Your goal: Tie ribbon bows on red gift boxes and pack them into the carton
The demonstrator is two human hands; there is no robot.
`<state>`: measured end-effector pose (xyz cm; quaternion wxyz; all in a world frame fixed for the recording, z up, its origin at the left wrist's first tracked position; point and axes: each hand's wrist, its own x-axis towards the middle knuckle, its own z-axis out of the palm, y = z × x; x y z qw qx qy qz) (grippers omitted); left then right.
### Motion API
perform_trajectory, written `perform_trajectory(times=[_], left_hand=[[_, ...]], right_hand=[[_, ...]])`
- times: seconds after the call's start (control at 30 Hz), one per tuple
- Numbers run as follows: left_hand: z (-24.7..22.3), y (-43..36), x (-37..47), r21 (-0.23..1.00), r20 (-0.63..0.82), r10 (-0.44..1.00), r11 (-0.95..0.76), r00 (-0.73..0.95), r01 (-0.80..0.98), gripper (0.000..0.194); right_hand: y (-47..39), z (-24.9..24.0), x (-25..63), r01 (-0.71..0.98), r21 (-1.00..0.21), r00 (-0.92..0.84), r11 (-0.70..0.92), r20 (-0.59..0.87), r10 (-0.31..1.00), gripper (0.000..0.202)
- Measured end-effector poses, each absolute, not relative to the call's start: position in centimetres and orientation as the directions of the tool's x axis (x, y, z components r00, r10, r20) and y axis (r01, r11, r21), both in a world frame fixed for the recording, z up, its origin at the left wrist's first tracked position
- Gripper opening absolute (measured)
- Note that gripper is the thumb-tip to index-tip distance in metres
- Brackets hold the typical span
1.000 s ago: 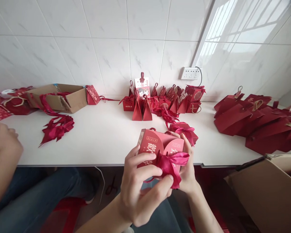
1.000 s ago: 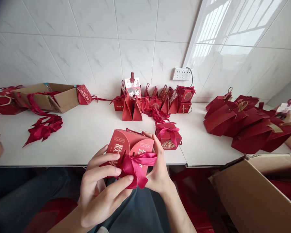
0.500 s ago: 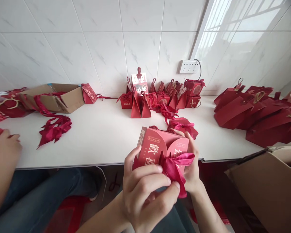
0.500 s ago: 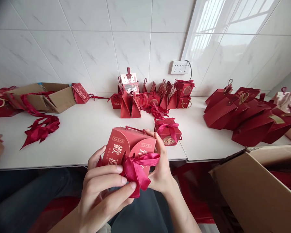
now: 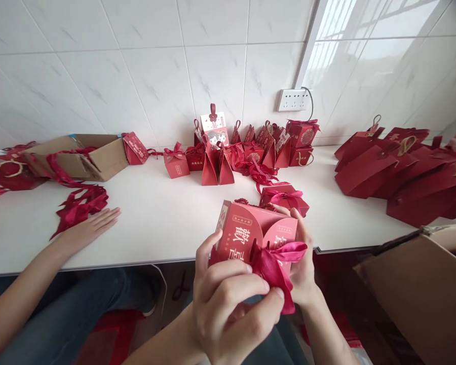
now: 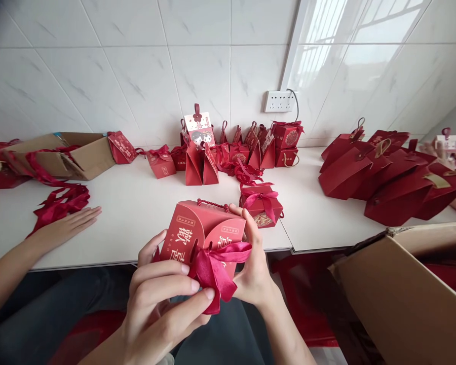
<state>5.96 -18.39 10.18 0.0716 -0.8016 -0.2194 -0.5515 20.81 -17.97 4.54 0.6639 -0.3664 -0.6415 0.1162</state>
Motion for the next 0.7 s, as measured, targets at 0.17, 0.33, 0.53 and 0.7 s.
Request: perform_trajectory(times=[0.17, 0.33, 0.53, 0.7], left_hand=[[10.2, -18.2, 7.6, 0.146, 0.964, 0.216, -0.918, 0.157, 0.368, 0.02], [10.0, -17.8, 7.7, 0.081, 0.95, 0.172, -0.941, 0.26, 0.328, 0.017], [10.0, -17.5, 7.5, 0.159, 0.937, 0.214, -0.965, 0.277, 0.207, 0.012], [10.5, -14.1, 7.3, 0.604, 0.762, 0.569, -0.797, 0.309, -0.022, 0.004]], right_hand=[[-18.1, 4.4, 21.3, 0.308, -0.642, 0.166, 0.702, 0.763, 0.625, 0.087], [-18.3, 4.4, 21.5, 0.277, -0.67, 0.195, 0.688, 0.741, 0.643, 0.089], [-18.3, 4.0, 22.2, 0.313, -0.669, 0.2, 0.674, 0.74, 0.642, 0.091], [-20.1, 3.9, 24.1, 0.413, -0.754, 0.244, 0.511, 0.632, 0.735, 0.109]])
